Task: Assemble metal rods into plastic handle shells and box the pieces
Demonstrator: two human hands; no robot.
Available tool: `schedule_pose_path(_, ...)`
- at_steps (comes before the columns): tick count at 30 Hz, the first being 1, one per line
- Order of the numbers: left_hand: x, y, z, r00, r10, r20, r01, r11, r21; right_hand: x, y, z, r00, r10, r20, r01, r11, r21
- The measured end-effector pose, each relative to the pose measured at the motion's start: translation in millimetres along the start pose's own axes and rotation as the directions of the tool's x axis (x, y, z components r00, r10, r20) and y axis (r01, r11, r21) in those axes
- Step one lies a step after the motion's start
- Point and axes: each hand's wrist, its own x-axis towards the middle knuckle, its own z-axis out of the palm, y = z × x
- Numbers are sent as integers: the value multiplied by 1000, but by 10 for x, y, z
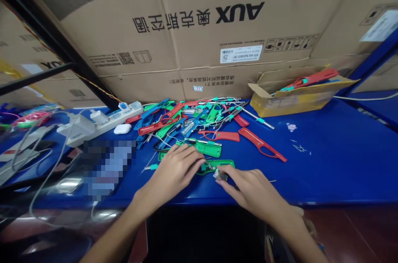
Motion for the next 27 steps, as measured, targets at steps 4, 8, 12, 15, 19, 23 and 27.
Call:
schedule_pose_path(4, -117, -14, 78, 993, -107, 44, 106, 994, 23, -5, -36, -5, 999, -2, 44, -2, 997, 79)
schedule_pose_path(8, -47, -36, 96, 982, -181, 49, 179, 983, 42, 4, -23, -33, 998, 7, 64, -15, 992, 122)
schedule_pose_path(12, 33, -25, 109, 975, -193, 113, 186, 980, 70, -3, 14, -46, 996, 15, 89, -30, 986, 165)
schedule_pose_path(15, 44, 2, 92, 965, -220, 143, 209, 974, 85, -29, 23, -18, 997, 0, 73, -12, 986, 165)
schedule_pose_path(19, 43, -27, 44, 949, -235, 209, 241, 970, -3, -73, 12, 23, 997, -20, 68, 10, 989, 147)
schedule_pose_path(23, 58, -120, 3, 942, -189, 276, 231, 965, -127, -107, -3, 31, 994, -35, 101, 21, 991, 131)
schedule_pose_path(27, 47, -178, -50, 940, -162, 299, 218, 962, -164, -78, -33, 29, 999, -49, 9, 48, 992, 119)
